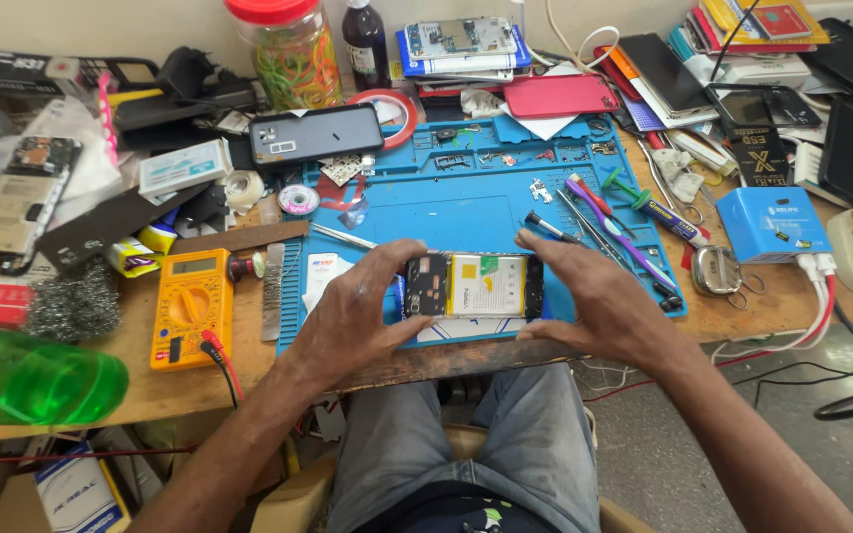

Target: The person uses a screwdriver to remove screws from a smartphone battery, then reassembles the device. They test the phone by turning it on and scanning a QR code with another phone.

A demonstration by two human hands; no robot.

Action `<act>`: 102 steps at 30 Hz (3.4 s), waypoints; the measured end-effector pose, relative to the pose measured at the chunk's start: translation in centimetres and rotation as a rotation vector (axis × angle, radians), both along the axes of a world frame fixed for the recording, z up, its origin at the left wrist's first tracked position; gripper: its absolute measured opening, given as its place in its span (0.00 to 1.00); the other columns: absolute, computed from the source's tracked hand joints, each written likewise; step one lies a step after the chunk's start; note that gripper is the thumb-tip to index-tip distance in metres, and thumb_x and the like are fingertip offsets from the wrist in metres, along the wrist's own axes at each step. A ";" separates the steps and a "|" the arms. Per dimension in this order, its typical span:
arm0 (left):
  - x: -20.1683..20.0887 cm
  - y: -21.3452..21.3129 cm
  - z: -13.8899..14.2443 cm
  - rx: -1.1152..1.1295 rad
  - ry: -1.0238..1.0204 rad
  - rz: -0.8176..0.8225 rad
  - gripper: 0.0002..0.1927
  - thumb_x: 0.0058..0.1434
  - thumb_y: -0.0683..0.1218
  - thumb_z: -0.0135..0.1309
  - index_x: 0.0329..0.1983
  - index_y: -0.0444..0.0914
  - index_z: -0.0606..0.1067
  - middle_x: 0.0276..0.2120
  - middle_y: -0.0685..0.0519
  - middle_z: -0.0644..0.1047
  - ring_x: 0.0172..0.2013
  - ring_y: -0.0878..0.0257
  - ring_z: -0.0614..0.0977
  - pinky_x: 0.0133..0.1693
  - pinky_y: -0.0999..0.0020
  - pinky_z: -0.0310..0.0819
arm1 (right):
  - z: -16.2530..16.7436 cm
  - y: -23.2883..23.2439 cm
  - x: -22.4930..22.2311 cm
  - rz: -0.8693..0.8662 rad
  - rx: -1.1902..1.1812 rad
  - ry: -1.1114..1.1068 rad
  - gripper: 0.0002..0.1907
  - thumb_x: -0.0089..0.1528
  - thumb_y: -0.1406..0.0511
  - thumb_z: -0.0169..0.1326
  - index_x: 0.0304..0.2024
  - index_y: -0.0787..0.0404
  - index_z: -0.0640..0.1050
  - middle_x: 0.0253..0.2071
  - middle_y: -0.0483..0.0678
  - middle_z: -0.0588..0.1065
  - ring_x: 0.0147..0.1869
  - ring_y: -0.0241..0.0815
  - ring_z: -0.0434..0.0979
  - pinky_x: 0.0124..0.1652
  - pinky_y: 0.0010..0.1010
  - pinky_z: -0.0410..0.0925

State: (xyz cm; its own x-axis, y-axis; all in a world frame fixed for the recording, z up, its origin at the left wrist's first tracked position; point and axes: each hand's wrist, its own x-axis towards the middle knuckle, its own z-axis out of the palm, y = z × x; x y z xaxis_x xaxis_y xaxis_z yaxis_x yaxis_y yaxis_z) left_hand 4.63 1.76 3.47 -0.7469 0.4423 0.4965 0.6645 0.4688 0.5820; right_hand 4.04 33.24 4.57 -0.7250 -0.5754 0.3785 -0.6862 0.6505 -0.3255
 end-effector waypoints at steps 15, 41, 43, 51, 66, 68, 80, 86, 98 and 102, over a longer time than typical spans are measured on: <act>-7.4 6.0 2.1 1.113 -0.718 -0.480 0.39 0.65 0.49 0.59 0.76 0.42 0.55 0.65 0.51 0.70 0.57 0.67 0.80 0.56 0.66 0.78 | -1.0 -4.1 -2.5 0.220 -1.194 -0.844 0.27 0.66 0.59 0.52 0.63 0.71 0.73 0.54 0.62 0.81 0.51 0.50 0.82 0.49 0.35 0.74; -10.1 6.3 -1.5 1.254 -0.722 -0.444 0.16 0.66 0.51 0.62 0.50 0.38 0.74 0.38 0.56 0.80 0.39 0.69 0.82 0.43 0.70 0.81 | 1.1 -7.5 -7.1 -0.125 -1.009 -0.521 0.09 0.62 0.67 0.62 0.40 0.70 0.84 0.30 0.50 0.82 0.32 0.34 0.80 0.35 0.23 0.73; -10.1 6.3 -1.5 1.246 -0.730 -0.437 0.16 0.66 0.51 0.62 0.50 0.38 0.74 0.38 0.56 0.80 0.39 0.69 0.82 0.43 0.70 0.81 | 1.1 -7.5 -7.1 -0.135 -1.000 -0.522 0.09 0.61 0.68 0.62 0.39 0.70 0.84 0.29 0.50 0.82 0.32 0.34 0.80 0.34 0.23 0.74; -10.1 6.2 -1.8 1.184 -0.740 -0.411 0.18 0.65 0.53 0.62 0.50 0.39 0.73 0.37 0.56 0.80 0.40 0.69 0.83 0.44 0.69 0.81 | 1.3 -7.5 -7.2 -0.145 -0.969 -0.519 0.10 0.61 0.67 0.63 0.39 0.70 0.84 0.29 0.50 0.82 0.31 0.34 0.81 0.34 0.22 0.73; -10.2 6.1 -2.2 1.163 -0.706 -0.363 0.17 0.69 0.50 0.59 0.56 0.39 0.73 0.42 0.58 0.80 0.42 0.70 0.81 0.45 0.70 0.79 | 0.0 -6.9 -7.1 -0.097 -1.077 -0.614 0.12 0.65 0.67 0.58 0.45 0.71 0.82 0.37 0.53 0.82 0.39 0.38 0.83 0.39 0.25 0.76; -10.9 5.9 -2.1 1.216 -0.716 -0.337 0.16 0.71 0.51 0.54 0.56 0.38 0.72 0.43 0.57 0.80 0.42 0.69 0.81 0.45 0.70 0.79 | -0.3 -7.0 -6.9 -0.119 -1.038 -0.633 0.15 0.67 0.65 0.55 0.51 0.70 0.81 0.41 0.54 0.83 0.43 0.38 0.84 0.42 0.25 0.77; -10.9 4.7 -1.9 1.257 -0.965 -0.511 0.35 0.73 0.66 0.31 0.65 0.36 0.69 0.58 0.46 0.77 0.57 0.57 0.80 0.61 0.59 0.74 | -3.3 -6.2 -7.0 -0.095 -0.974 -0.829 0.22 0.65 0.66 0.55 0.59 0.73 0.76 0.50 0.54 0.83 0.48 0.40 0.83 0.46 0.31 0.78; -9.0 5.0 -0.7 1.194 -0.977 -0.812 0.45 0.73 0.73 0.23 0.69 0.34 0.67 0.59 0.42 0.76 0.59 0.52 0.79 0.61 0.54 0.72 | -2.5 -6.4 -6.7 -0.166 -0.975 -0.759 0.22 0.61 0.66 0.57 0.57 0.67 0.78 0.55 0.41 0.81 0.49 0.38 0.84 0.43 0.35 0.78; -9.4 5.1 -1.6 1.244 -0.972 -0.765 0.44 0.72 0.74 0.27 0.68 0.35 0.68 0.54 0.42 0.78 0.55 0.53 0.80 0.56 0.56 0.79 | 1.9 -6.7 -3.7 -0.085 -0.199 0.536 0.26 0.57 0.58 0.61 0.57 0.57 0.75 0.58 0.55 0.74 0.60 0.53 0.76 0.55 0.45 0.71; -9.2 5.4 -1.0 1.144 -0.902 -0.613 0.34 0.70 0.67 0.44 0.63 0.35 0.69 0.47 0.45 0.80 0.47 0.55 0.84 0.49 0.56 0.83 | 1.5 -7.0 -5.2 -0.245 -0.781 -0.189 0.18 0.65 0.63 0.56 0.56 0.63 0.78 0.48 0.54 0.81 0.52 0.43 0.82 0.50 0.31 0.74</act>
